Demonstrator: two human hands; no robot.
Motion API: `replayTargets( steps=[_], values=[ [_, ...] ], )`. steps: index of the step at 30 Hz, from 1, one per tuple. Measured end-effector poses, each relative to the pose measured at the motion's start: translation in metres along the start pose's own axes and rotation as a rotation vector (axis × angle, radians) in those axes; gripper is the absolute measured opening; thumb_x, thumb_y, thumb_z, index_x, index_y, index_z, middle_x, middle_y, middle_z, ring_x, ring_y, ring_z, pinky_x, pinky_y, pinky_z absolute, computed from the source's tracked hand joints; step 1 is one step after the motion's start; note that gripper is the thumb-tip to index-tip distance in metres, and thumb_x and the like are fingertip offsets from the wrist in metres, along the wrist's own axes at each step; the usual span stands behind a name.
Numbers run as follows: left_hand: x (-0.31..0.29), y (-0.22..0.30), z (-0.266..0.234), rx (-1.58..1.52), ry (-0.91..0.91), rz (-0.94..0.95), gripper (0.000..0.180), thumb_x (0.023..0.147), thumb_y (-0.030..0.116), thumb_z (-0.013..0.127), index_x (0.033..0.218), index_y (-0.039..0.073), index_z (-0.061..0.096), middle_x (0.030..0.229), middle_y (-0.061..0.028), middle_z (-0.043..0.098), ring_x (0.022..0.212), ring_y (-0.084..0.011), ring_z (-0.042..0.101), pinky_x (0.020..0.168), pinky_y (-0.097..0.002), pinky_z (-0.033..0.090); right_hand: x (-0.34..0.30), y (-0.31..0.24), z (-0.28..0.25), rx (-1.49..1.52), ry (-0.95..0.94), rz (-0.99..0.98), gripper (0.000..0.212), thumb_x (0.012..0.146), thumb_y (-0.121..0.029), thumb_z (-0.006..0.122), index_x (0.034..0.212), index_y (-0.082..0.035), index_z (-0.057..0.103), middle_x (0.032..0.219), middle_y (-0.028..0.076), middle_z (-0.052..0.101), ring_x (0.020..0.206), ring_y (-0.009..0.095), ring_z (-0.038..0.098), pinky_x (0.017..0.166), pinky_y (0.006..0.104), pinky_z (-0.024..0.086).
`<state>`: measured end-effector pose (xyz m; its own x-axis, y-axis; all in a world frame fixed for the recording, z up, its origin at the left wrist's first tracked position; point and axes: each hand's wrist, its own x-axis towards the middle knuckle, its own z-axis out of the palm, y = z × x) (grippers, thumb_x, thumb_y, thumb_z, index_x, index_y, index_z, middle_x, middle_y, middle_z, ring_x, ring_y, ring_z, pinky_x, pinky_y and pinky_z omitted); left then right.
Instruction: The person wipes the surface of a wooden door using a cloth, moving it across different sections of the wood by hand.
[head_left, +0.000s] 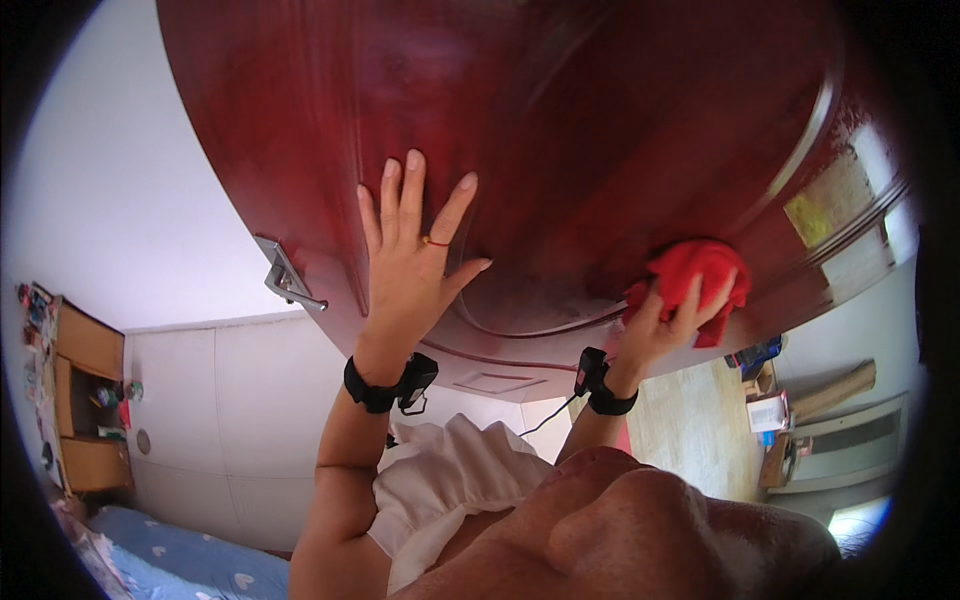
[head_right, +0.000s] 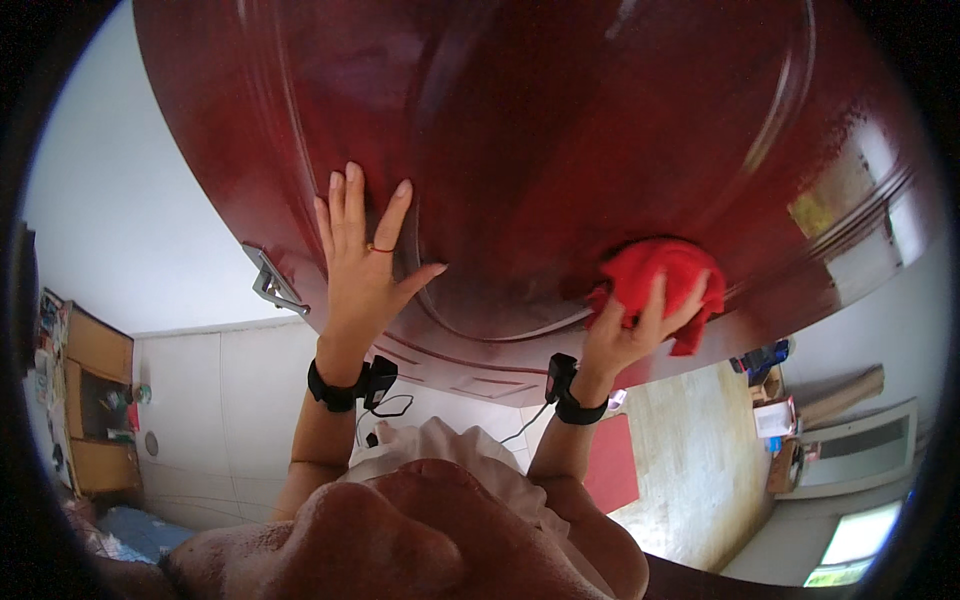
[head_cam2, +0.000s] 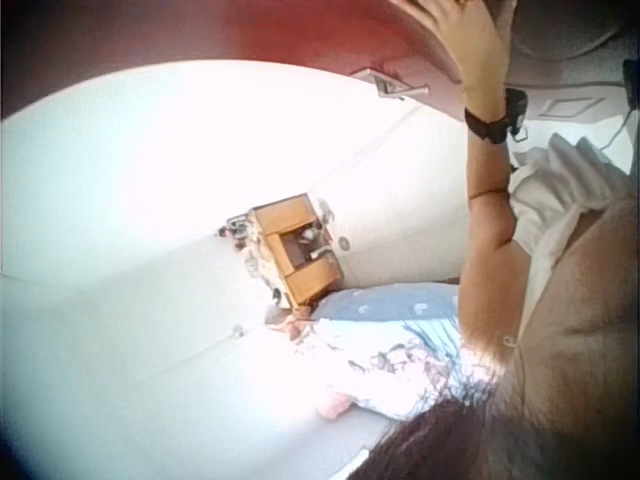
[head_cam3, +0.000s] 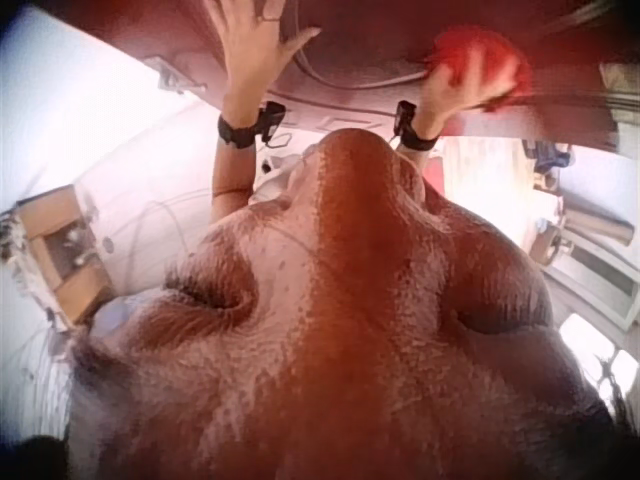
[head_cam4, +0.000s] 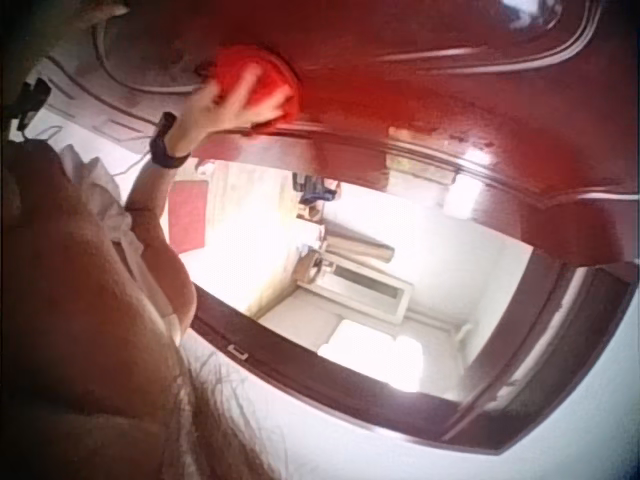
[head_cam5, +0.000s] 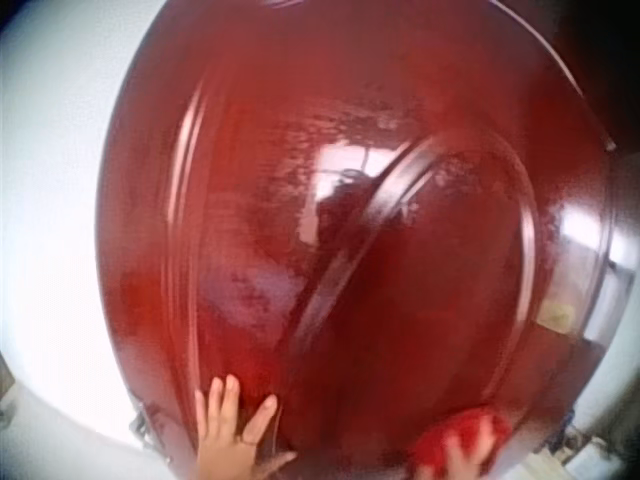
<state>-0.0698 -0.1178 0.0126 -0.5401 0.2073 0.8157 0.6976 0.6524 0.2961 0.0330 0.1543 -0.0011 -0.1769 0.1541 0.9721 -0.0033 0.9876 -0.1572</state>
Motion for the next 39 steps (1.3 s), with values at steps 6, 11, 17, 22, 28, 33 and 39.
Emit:
replayTargets(
  steps=[6, 11, 17, 22, 28, 33, 39],
  values=[
    [-0.001, -0.003, -0.005, -0.038, -0.045, 0.013, 0.105, 0.060, 0.029, 0.092, 0.151, 0.026, 0.041, 0.162, -0.0240, 0.017, 0.147, -0.0468, 0.020, 0.116, -0.0654, 0.016, 0.001, -0.043, 0.012, -0.001, -0.067, 0.017, 0.060, 0.076, -0.015, 0.069, 0.135, -0.014, 0.062, 0.156, 0.025, 0.032, 0.142, 0.052, 0.026, 0.115, 0.0640, 0.016],
    [-0.003, -0.007, -0.007, -0.057, -0.073, 0.010, 0.103, 0.065, 0.028, 0.088, 0.153, 0.032, 0.036, 0.163, -0.0189, 0.019, 0.146, -0.0441, 0.025, 0.113, -0.0685, 0.020, -0.033, -0.101, 0.021, -0.066, -0.531, -0.071, 0.060, 0.067, -0.011, 0.070, 0.124, -0.028, 0.071, 0.144, 0.014, 0.047, 0.140, 0.050, 0.031, 0.115, 0.0637, 0.022],
    [-0.001, -0.017, -0.016, -0.091, -0.073, 0.050, 0.100, 0.064, 0.023, 0.088, 0.152, 0.030, 0.040, 0.163, -0.0151, 0.021, 0.147, -0.0409, 0.025, 0.114, -0.0663, 0.021, -0.019, -0.061, 0.019, 0.004, -0.291, -0.197, 0.056, 0.067, -0.004, 0.068, 0.119, -0.024, 0.074, 0.142, 0.015, 0.048, 0.142, 0.046, 0.031, 0.115, 0.0552, 0.031],
    [0.001, -0.030, -0.039, -0.220, -0.126, 0.046, 0.090, 0.068, 0.021, 0.086, 0.149, 0.025, 0.046, 0.163, -0.0124, 0.024, 0.147, -0.0408, 0.023, 0.116, -0.0645, 0.019, 0.040, -0.053, 0.013, 0.090, 0.055, 0.113, 0.056, 0.090, -0.013, 0.064, 0.143, -0.005, 0.050, 0.160, 0.026, 0.024, 0.147, 0.047, 0.022, 0.118, 0.0559, 0.017],
    [-0.011, -0.060, -0.033, -0.116, -0.063, -0.046, 0.100, 0.065, 0.026, 0.090, 0.151, 0.023, 0.041, 0.162, -0.0192, 0.022, 0.148, -0.0445, 0.019, 0.115, -0.0685, 0.012, 0.014, -0.133, 0.047, -0.035, -0.199, -0.040, 0.065, 0.082, -0.031, 0.070, 0.143, -0.016, 0.054, 0.160, 0.025, 0.025, 0.147, 0.050, 0.017, 0.117, 0.0661, 0.008],
    [-0.018, -0.072, -0.020, -0.017, -0.082, 0.011, 0.100, 0.066, 0.032, 0.089, 0.152, 0.025, 0.038, 0.163, -0.0207, 0.019, 0.148, -0.0457, 0.018, 0.114, -0.0708, 0.007, -0.050, -0.165, 0.070, 0.208, -0.472, -0.010, 0.056, 0.068, -0.010, 0.072, 0.121, -0.029, 0.073, 0.146, 0.016, 0.045, 0.142, 0.050, 0.029, 0.117, 0.0637, 0.021],
    [-0.016, -0.076, -0.021, -0.067, -0.101, 0.017, 0.093, 0.071, 0.029, 0.085, 0.152, 0.031, 0.038, 0.162, -0.0163, 0.022, 0.146, -0.0424, 0.023, 0.111, -0.0753, 0.010, -0.016, -0.111, 0.042, -0.066, -0.170, -0.007, 0.056, 0.068, -0.003, 0.063, 0.123, -0.014, 0.070, 0.153, 0.022, 0.038, 0.145, 0.050, 0.024, 0.118, 0.0596, 0.021]
  ],
)
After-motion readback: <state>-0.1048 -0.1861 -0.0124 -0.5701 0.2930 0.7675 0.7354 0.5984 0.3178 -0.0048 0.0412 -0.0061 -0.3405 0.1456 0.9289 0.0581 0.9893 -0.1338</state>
